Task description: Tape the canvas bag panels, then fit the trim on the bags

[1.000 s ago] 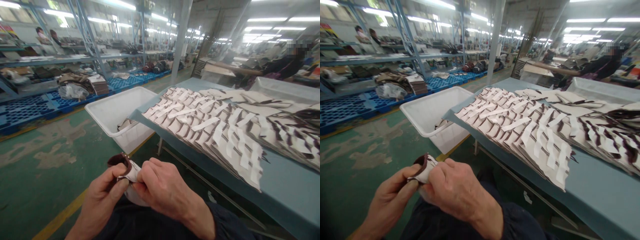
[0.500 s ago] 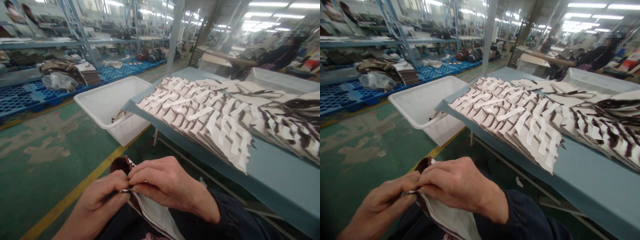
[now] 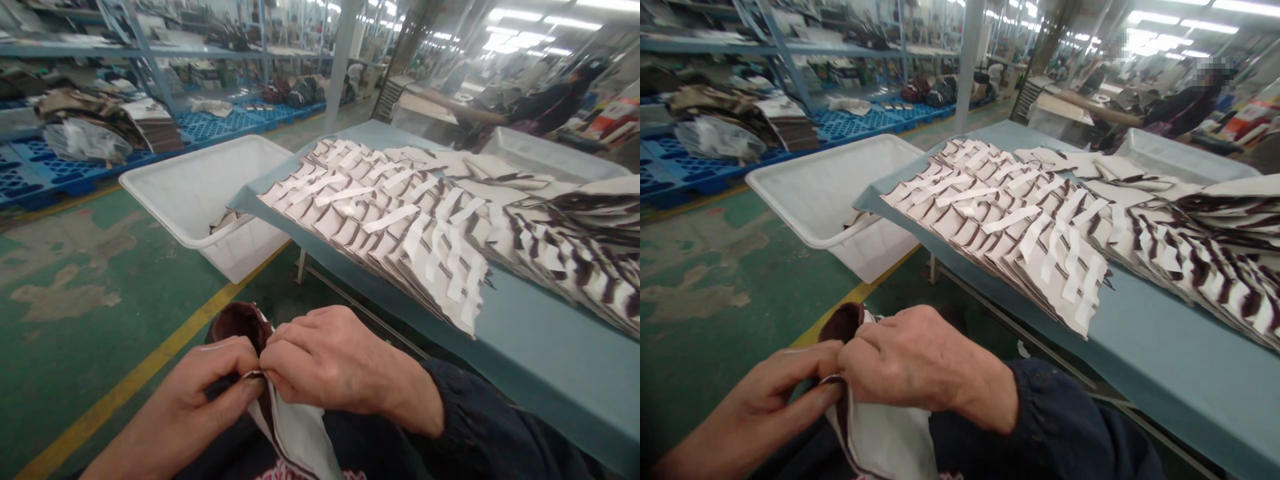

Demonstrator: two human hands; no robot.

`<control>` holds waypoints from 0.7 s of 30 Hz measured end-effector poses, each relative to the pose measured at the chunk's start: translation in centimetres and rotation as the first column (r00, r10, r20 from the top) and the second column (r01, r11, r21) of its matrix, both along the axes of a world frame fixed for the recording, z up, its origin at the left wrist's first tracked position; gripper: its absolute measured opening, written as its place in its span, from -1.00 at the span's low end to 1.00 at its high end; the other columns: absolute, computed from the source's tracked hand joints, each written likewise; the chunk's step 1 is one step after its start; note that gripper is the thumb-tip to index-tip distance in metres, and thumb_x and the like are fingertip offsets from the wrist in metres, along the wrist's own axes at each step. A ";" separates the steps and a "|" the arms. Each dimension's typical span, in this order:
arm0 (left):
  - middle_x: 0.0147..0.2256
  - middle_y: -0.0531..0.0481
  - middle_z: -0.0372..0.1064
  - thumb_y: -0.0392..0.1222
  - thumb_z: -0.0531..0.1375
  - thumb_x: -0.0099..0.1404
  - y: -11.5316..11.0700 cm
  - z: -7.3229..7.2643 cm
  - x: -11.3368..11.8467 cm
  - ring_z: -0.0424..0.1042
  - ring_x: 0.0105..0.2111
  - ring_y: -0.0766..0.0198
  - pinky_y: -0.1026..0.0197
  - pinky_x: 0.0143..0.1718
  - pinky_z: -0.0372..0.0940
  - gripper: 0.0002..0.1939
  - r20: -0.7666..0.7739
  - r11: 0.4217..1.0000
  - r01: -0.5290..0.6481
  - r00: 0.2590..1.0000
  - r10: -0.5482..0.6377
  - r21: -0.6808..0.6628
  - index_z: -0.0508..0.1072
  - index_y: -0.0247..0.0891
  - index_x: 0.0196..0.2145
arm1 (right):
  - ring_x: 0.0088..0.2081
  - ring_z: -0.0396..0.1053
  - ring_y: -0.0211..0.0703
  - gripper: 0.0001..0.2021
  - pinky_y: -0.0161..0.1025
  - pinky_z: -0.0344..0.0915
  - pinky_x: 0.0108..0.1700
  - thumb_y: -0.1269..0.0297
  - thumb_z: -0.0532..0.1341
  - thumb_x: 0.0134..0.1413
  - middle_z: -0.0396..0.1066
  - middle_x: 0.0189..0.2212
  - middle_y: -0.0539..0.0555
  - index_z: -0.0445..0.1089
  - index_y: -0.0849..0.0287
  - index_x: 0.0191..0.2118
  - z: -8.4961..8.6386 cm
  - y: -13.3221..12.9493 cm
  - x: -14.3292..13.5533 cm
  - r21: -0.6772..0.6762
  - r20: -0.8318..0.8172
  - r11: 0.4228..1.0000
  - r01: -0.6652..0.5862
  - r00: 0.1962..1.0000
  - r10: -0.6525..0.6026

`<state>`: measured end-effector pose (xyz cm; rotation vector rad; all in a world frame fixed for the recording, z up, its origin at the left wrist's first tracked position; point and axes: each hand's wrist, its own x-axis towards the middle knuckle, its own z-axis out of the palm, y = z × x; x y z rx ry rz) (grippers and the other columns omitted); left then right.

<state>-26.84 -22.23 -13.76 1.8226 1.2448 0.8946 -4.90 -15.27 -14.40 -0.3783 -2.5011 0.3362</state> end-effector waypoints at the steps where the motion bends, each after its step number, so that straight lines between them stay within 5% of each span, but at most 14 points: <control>1: -0.58 0.13 0.43 -0.17 0.20 0.40 0.0 -0.1 0.1 0.44 -0.58 0.36 0.44 -0.50 0.31 -0.65 -0.019 0.999 0.002 1.000 -0.003 -0.033 0.43 -0.17 -0.57 | -0.49 0.39 -0.21 -0.77 -0.19 0.18 -0.45 0.40 0.21 0.44 0.54 -0.46 -0.04 0.42 0.06 -0.33 -0.2 0.1 0.0 0.008 -0.011 1.000 0.004 1.000 -0.004; 13: -0.57 0.16 0.12 0.01 0.15 0.32 0.1 -1.9 0.1 0.14 -0.55 0.33 0.30 -0.53 0.07 -0.66 0.004 0.941 0.045 0.999 -0.046 -0.336 0.28 -0.15 -0.56 | -0.46 0.34 -0.25 -0.86 -0.24 0.05 -0.42 0.43 0.25 0.23 0.52 -0.41 -0.11 0.35 0.03 -0.31 -0.3 0.7 -0.4 -0.310 0.162 0.951 0.009 0.986 0.043; 17: -0.57 0.10 0.27 -0.01 0.14 0.34 0.6 -1.3 0.2 0.27 -0.52 0.27 0.29 -0.50 0.15 -0.67 -0.036 0.938 0.042 0.998 -0.058 -0.345 0.39 -0.18 -0.54 | -0.45 0.33 -0.25 -0.84 -0.24 0.07 -0.40 0.48 0.22 0.22 0.52 -0.41 -0.10 0.36 0.04 -0.32 0.0 0.8 -0.9 -0.352 0.138 0.936 0.006 0.989 0.045; 21: -0.51 0.06 0.51 -0.08 0.22 0.40 -0.2 -2.0 -0.8 0.46 -0.49 0.19 0.29 -0.45 0.34 -0.70 0.002 0.980 0.034 0.999 -0.034 -0.194 0.56 -0.15 -0.48 | -0.39 0.42 -0.24 -0.84 -0.27 0.17 -0.35 0.48 0.24 0.24 0.54 -0.38 -0.08 0.37 0.05 -0.31 -0.5 1.1 -1.4 -0.379 0.060 0.925 0.006 0.998 0.018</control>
